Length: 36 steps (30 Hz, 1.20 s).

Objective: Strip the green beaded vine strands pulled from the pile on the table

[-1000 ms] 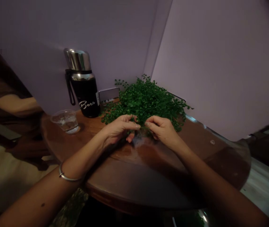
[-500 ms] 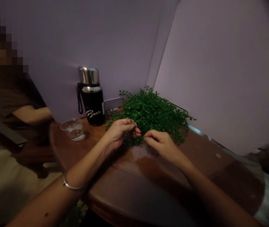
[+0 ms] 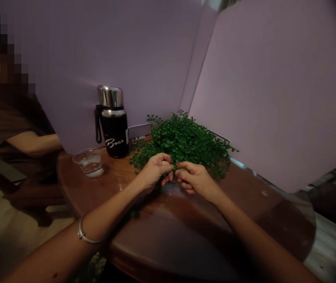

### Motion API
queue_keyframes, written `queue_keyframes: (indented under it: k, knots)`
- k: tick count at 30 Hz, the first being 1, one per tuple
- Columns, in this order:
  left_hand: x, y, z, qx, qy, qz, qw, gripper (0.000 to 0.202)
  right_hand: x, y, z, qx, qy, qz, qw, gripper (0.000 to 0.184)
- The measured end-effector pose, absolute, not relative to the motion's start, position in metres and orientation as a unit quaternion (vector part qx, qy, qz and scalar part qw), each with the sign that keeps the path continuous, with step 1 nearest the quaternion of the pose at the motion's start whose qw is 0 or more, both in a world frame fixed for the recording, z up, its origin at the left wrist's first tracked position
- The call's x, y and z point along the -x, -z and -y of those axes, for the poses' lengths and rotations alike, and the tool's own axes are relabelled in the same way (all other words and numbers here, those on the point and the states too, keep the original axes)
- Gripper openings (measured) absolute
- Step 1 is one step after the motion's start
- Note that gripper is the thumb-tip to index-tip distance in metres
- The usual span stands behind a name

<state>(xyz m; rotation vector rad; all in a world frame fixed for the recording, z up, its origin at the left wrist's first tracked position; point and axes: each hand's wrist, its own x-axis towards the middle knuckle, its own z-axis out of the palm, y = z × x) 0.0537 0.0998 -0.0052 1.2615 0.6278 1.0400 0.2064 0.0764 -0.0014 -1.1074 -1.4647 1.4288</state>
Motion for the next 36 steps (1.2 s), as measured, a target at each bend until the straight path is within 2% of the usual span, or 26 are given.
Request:
queue_keyframes:
  k: [3,6,11,15,21,25,29,33,36]
  knots:
    - [-0.057,0.007,-0.096,-0.572,-0.440,-0.295,0.626,0.026,-0.201,0.007,-0.074,0.441,-0.513,0.618,0.400,0.024]
    - [-0.056,0.005,-0.095,-0.603,-0.402,-0.314,0.613,0.022,-0.204,0.008,-0.074,0.447,-0.460,0.648,0.411,0.022]
    - [-0.049,-0.003,-0.096,-0.613,-0.350,-0.328,0.628,0.014,-0.215,0.005,-0.075,0.447,-0.415,0.715,0.341,0.023]
    - [-0.042,-0.004,-0.099,-0.629,-0.300,-0.325,0.639,0.016,-0.219,-0.003,-0.073,0.447,-0.416,0.741,0.281,0.022]
    - [-0.031,-0.006,-0.101,-0.556,-0.238,-0.248,0.757,0.013,-0.229,-0.014,-0.069,0.433,-0.519,0.703,0.220,0.025]
    - [-0.027,-0.007,-0.109,-0.513,-0.276,-0.218,0.783,0.012,-0.234,-0.011,-0.075,0.430,-0.581,0.624,0.298,0.022]
    - [-0.022,-0.005,-0.121,-0.437,-0.373,-0.204,0.792,0.025,-0.230,-0.008,-0.083,0.397,-0.662,0.507,0.383,0.015]
    - [-0.016,-0.005,-0.129,-0.398,-0.428,-0.180,0.791,0.034,-0.223,-0.006,-0.086,0.393,-0.711,0.405,0.420,0.016]
    - [-0.012,-0.004,-0.131,-0.392,-0.442,-0.162,0.790,0.032,-0.219,-0.003,-0.085,0.389,-0.727,0.389,0.412,0.022]
